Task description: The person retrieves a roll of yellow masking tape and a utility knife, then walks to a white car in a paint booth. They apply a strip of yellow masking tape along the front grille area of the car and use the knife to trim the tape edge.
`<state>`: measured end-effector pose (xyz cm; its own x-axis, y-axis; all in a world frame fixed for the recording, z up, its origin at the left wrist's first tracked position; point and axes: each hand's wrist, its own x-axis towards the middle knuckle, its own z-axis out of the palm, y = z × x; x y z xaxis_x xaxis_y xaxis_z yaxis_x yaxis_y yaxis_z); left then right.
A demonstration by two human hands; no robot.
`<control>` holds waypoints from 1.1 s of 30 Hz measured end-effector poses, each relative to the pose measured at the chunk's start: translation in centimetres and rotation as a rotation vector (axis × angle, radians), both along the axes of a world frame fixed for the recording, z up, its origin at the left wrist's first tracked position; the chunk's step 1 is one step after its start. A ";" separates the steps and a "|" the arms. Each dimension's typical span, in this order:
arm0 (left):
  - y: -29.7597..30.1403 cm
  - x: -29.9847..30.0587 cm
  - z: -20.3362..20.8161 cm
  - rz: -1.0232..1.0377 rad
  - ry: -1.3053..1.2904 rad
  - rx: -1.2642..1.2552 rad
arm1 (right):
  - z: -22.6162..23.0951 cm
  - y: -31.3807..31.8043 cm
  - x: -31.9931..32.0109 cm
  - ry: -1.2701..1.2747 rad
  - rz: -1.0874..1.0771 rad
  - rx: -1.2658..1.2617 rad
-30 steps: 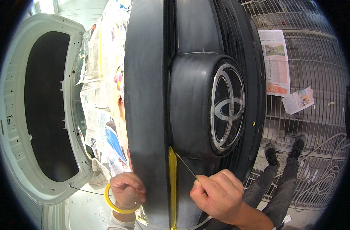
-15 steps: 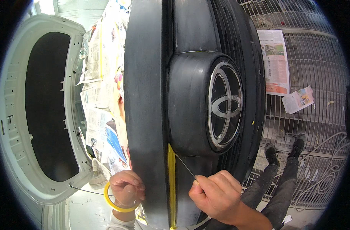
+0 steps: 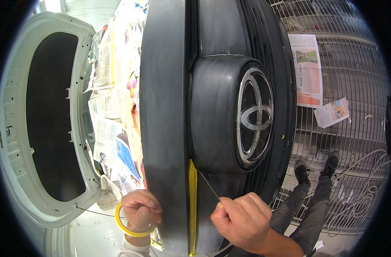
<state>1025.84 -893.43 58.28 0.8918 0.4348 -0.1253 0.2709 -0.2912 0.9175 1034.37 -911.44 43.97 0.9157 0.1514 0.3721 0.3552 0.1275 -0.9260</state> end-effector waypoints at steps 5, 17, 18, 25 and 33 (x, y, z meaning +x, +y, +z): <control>-0.1 -0.1 0.1 0.017 0.007 -0.005 | 0.7 -0.2 0.7 -0.019 -0.015 0.012; 0.1 -0.3 0.0 0.022 -0.005 0.019 | 1.3 -0.8 0.8 0.030 0.030 -0.036; 0.1 -0.3 0.0 0.015 -0.005 0.013 | 1.5 -0.9 0.7 0.170 0.056 0.025; 0.1 -0.2 0.0 0.014 -0.006 -0.008 | 0.5 -0.2 0.5 0.001 0.006 -0.027; -0.1 0.0 -0.1 0.028 -0.001 0.006 | 0.6 -0.9 0.7 0.073 0.013 0.037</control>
